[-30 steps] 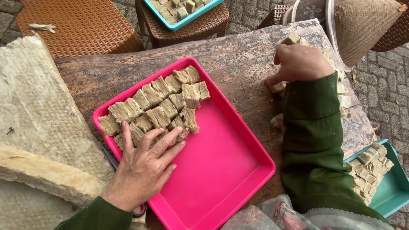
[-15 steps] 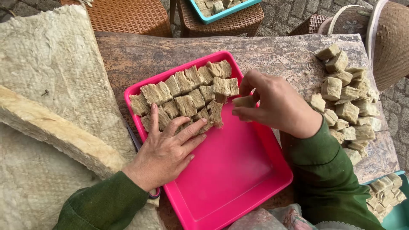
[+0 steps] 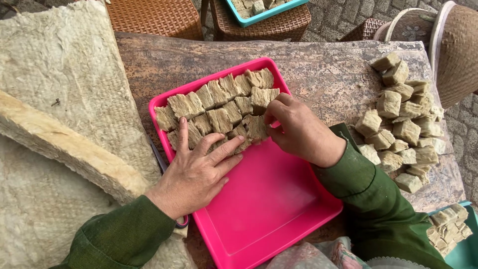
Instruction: Arranging small cubes of rockwool into a plastic tray for seedling cultivation.
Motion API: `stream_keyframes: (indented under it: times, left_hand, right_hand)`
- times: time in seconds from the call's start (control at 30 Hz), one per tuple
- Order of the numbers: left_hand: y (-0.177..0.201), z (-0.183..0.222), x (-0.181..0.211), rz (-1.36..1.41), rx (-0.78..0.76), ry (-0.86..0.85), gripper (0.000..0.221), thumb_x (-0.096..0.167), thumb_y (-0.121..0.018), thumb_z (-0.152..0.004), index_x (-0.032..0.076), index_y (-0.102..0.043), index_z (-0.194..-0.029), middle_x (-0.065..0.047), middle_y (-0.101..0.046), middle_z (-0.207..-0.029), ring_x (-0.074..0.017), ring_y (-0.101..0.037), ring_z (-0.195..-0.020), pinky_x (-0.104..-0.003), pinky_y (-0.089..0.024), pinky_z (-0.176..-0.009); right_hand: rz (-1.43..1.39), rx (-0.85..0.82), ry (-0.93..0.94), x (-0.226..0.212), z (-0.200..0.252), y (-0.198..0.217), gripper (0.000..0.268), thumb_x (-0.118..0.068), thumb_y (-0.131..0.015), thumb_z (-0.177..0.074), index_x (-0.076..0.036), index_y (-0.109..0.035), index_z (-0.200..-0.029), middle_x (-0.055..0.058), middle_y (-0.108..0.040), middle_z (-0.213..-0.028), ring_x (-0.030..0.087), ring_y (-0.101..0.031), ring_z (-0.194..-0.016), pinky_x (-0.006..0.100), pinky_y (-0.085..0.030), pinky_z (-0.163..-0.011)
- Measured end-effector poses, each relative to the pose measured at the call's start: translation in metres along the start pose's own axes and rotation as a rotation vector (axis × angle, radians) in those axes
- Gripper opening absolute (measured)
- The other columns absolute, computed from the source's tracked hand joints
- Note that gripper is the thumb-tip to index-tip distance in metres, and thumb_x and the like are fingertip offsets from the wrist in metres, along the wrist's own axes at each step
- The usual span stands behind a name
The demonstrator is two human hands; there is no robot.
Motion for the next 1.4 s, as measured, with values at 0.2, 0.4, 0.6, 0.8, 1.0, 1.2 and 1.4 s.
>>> stream_keyframes:
  times: [0.2,0.4,0.6,0.8,1.0,1.2,1.4]
  left_hand:
    - [-0.001,0.000,-0.001,0.047,-0.011,0.000,0.047,0.027,-0.075,-0.080,0.016,-0.069,-0.126,0.002,-0.043,-0.152,-0.0259,-0.038,-0.134,-0.086,-0.003,-0.113]
    - [0.009,-0.008,0.006,-0.007,-0.015,0.014,0.049,0.031,-0.073,-0.078,0.019,-0.068,-0.126,0.007,-0.041,-0.152,-0.0235,-0.039,-0.131,-0.085,-0.006,-0.112]
    - [0.004,-0.010,0.006,-0.033,-0.031,0.013,0.052,0.034,-0.072,-0.079,0.021,-0.069,-0.130,0.006,-0.040,-0.150,-0.0243,-0.038,-0.130,-0.087,-0.006,-0.110]
    - [0.003,-0.009,0.006,-0.027,-0.028,0.003,0.048,0.034,-0.071,-0.080,0.019,-0.067,-0.125,0.005,-0.040,-0.150,-0.0254,-0.037,-0.131,-0.086,-0.006,-0.111]
    - [0.004,-0.006,0.004,-0.029,-0.026,0.012,0.046,0.033,-0.071,-0.082,0.018,-0.068,-0.126,0.006,-0.040,-0.153,-0.0245,-0.037,-0.131,-0.085,-0.005,-0.111]
    - [-0.006,-0.004,-0.001,0.016,-0.064,0.002,0.052,0.031,-0.074,-0.081,0.018,-0.068,-0.131,0.002,-0.038,-0.157,-0.0269,-0.035,-0.138,-0.085,-0.001,-0.110]
    - [-0.007,-0.002,-0.003,0.035,-0.057,0.011,0.049,0.032,-0.074,-0.081,0.016,-0.068,-0.127,0.003,-0.038,-0.152,-0.0260,-0.035,-0.134,-0.086,-0.001,-0.110]
  right_hand:
    - [-0.076,0.053,-0.006,0.008,0.000,-0.008,0.015,0.001,-0.073,-0.083,-0.002,-0.058,-0.086,0.014,-0.061,-0.094,0.032,-0.068,-0.080,0.040,-0.058,-0.065]
    - [0.114,0.054,-0.003,0.012,0.012,0.013,0.014,-0.009,-0.076,-0.085,-0.004,-0.064,-0.091,0.012,-0.067,-0.089,0.034,-0.067,-0.080,0.046,-0.053,-0.066]
    - [0.595,-0.044,-0.430,0.072,0.062,0.113,0.045,-0.032,-0.085,-0.077,-0.009,-0.066,-0.110,0.010,-0.072,-0.091,0.030,-0.069,-0.078,0.047,-0.055,-0.065]
    - [0.723,-0.281,-0.768,0.173,0.120,0.083,0.048,-0.036,-0.087,-0.073,-0.010,-0.066,-0.108,0.012,-0.071,-0.093,0.031,-0.071,-0.086,0.045,-0.058,-0.076]
    - [0.475,0.108,-0.674,0.165,0.122,0.098,0.026,-0.025,-0.078,-0.095,-0.005,-0.070,-0.110,0.013,-0.076,-0.100,0.026,-0.073,-0.084,0.041,-0.059,-0.079]
    - [-0.396,0.251,-0.349,0.072,0.076,0.070,0.031,-0.016,-0.080,-0.088,-0.005,-0.070,-0.115,0.006,-0.076,-0.109,0.014,-0.076,-0.091,0.029,-0.066,-0.081]
    - [-0.045,0.217,-0.181,0.033,0.041,0.025,0.031,-0.012,-0.083,-0.084,-0.003,-0.070,-0.111,0.009,-0.077,-0.098,0.015,-0.075,-0.085,0.030,-0.060,-0.069]
Point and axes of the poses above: each hand's wrist, its own z-axis away from the middle knuckle, its own y-axis out of the back of the hand, x = y × z, the point moved 8 cm from there along -z, towards the middle knuckle
